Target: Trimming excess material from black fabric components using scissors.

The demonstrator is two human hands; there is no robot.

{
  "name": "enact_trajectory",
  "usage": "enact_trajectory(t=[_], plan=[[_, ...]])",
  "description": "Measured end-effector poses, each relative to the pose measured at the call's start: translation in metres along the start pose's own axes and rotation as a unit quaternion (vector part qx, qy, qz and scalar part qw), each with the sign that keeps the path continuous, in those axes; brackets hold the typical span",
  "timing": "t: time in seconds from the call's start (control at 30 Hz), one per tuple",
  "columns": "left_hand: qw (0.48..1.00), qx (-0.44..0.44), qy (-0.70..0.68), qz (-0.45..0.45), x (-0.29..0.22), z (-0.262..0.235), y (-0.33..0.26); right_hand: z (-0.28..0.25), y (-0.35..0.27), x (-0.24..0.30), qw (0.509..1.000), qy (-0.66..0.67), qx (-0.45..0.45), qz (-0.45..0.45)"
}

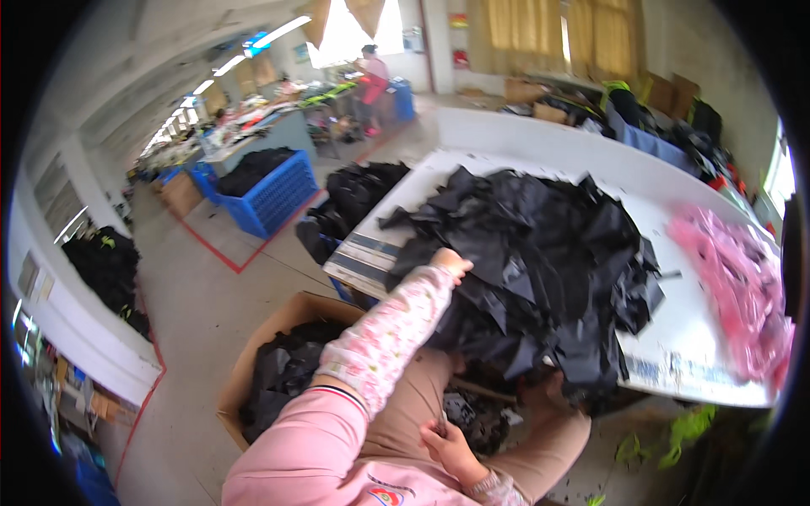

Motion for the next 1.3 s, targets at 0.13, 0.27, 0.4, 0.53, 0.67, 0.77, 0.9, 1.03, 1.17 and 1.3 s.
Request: enact_trajectory(t=[0.13,0.27,0.4,0.53,0.67,0.77,0.9,1.03,1.17,1.3], plan=[[0.999,-0.01,-0.01,0.048,-0.02,0.003,-0.006,-0.02,-0.009,-0.003,0.999,0.011,-0.03,0.04],[0.993,-0.046,0.057,0.087,-0.044,-0.027,-0.012,-0.008,-0.025,0.027,0.996,0.002,-0.07,-0.051],[0.988,-0.099,0.004,0.121,-0.061,-0.072,-0.013,-0.011,-0.02,0.016,0.997,-0.018,-0.064,-0.031],[0.92,-0.043,-0.344,0.184,-0.084,-0.094,-0.025,-0.015,-0.019,0.01,0.996,-0.003,-0.083,-0.013],[0.811,0.023,-0.552,0.193,-0.125,-0.109,-0.065,-0.014,-0.027,0.015,0.995,-0.006,-0.103,0.002],[0.771,0.069,-0.586,0.24,-0.154,-0.124,-0.108,-0.01,-0.026,0.019,0.995,-0.015,-0.096,-0.003],[0.672,0.188,-0.671,0.252,-0.16,-0.109,-0.175,-0.012,-0.02,0.028,0.992,0.049,-0.1,-0.056],[0.638,0.266,-0.678,0.25,-0.135,-0.061,-0.24,-0.016,-0.038,0.081,0.981,0.064,-0.162,-0.086],[0.674,0.339,-0.618,0.22,-0.083,0.009,-0.289,-0.048,-0.021,0.11,0.968,0.106,-0.123,-0.193],[0.723,0.399,-0.518,0.226,-0.029,0.061,-0.325,-0.036,-0.007,0.14,0.956,0.219,-0.046,-0.188]])
Point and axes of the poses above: each hand's wrist, its own y-axis towards the middle knuckle, its own z-axis out of the palm, x = y × z, the point moved 8 cm from there along y, towards the middle knuckle, and after that the axes turned 1 degree about -x, right-handed, at the moved point
